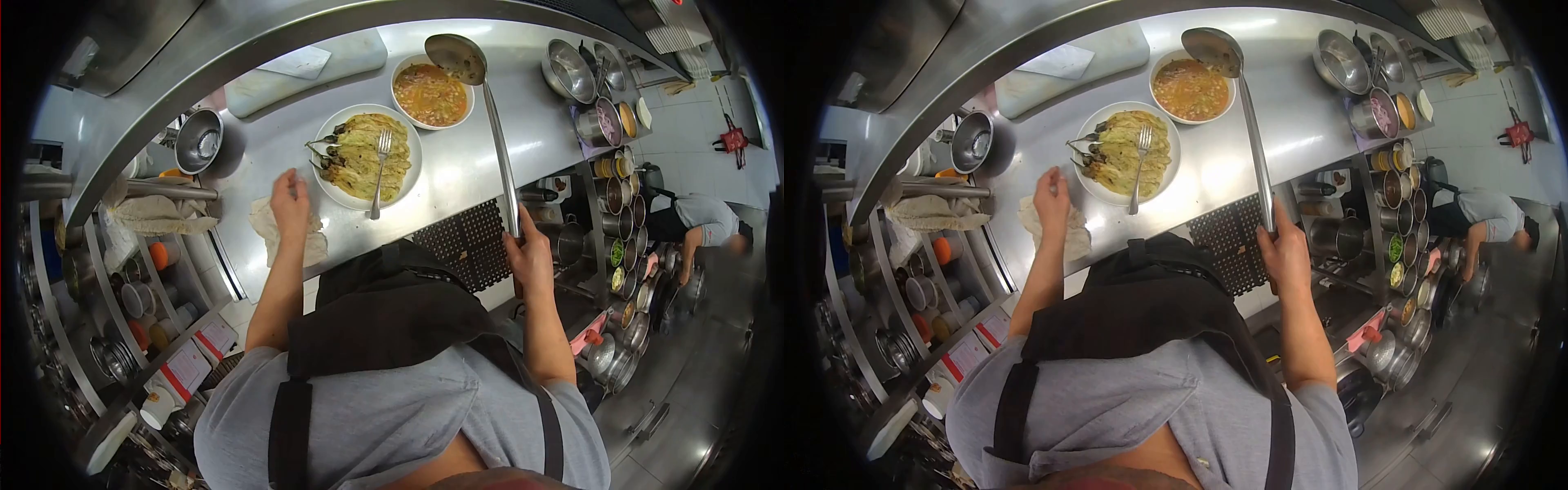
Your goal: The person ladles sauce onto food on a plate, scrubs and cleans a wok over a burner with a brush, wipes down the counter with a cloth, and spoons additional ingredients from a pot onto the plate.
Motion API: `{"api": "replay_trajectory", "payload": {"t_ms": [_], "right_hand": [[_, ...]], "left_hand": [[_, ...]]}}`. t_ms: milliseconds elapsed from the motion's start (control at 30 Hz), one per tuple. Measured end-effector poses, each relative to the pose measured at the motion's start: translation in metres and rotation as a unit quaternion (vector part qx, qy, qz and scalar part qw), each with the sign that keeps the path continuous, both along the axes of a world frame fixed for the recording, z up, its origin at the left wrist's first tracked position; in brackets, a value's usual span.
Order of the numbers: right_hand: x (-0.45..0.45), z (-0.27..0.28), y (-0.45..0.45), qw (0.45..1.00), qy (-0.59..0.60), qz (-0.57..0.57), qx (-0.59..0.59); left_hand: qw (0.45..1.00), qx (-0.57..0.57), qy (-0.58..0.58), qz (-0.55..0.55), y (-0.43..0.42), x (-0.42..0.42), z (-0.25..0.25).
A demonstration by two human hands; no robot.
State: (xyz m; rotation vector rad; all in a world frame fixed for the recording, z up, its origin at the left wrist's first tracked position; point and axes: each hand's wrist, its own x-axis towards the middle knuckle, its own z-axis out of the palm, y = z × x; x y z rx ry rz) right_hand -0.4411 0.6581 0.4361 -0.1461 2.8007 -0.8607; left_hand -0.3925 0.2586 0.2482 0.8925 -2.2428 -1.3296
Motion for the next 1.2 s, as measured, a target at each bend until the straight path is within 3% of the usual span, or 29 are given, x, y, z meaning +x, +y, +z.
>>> {"api": "replay_trajectory", "payload": {"t_ms": [67,100,167,200,267,300,367,400,533,633,767,967,1067,1200], "right_hand": [[-0.005,0.006,-0.013,0.998,0.013,-0.001,0.055],[-0.006,0.002,-0.013,0.998,0.011,0.000,0.056],[-0.007,-0.011,-0.012,0.997,0.043,0.026,0.057],[-0.005,-0.011,-0.016,0.997,0.041,0.024,0.057],[-0.002,-0.008,-0.023,0.991,-0.119,-0.041,-0.037],[0.001,-0.008,-0.027,0.991,-0.121,-0.043,-0.037],[0.008,-0.006,-0.036,0.922,-0.229,-0.132,-0.283],[0.011,-0.005,-0.042,0.891,-0.251,-0.153,-0.345],[0.018,0.004,-0.056,0.851,-0.266,-0.183,-0.414],[0.022,0.017,-0.064,0.854,-0.250,-0.199,-0.411],[0.024,0.026,-0.058,0.903,-0.198,-0.182,-0.335],[0.024,0.023,-0.049,0.981,-0.090,-0.125,-0.121],[0.019,0.015,-0.047,0.996,-0.040,-0.073,-0.032],[0.016,0.011,-0.052,0.994,-0.064,-0.083,-0.008]], "left_hand": [[0.980,-0.196,0.009,-0.019,-0.020,-0.001,-0.007],[0.981,-0.195,0.007,-0.019,-0.026,-0.002,-0.012],[0.939,-0.334,-0.054,-0.066,-0.037,-0.003,-0.020],[0.938,-0.334,-0.055,-0.069,-0.037,-0.003,-0.020],[0.935,-0.336,-0.078,-0.084,-0.033,-0.005,-0.020],[0.935,-0.335,-0.079,-0.087,-0.031,-0.005,-0.021],[0.931,-0.354,-0.055,-0.065,-0.027,-0.002,-0.026],[0.930,-0.357,-0.054,-0.069,-0.028,-0.003,-0.025],[0.935,-0.342,-0.071,-0.066,-0.026,-0.003,-0.020],[0.935,-0.339,-0.078,-0.071,-0.029,-0.005,-0.019],[0.934,-0.344,-0.072,-0.065,-0.026,-0.005,-0.020],[0.932,-0.351,-0.068,-0.065,-0.026,-0.005,-0.019],[0.931,-0.354,-0.063,-0.063,-0.026,-0.005,-0.020],[0.932,-0.350,-0.067,-0.066,-0.027,-0.005,-0.021]]}}
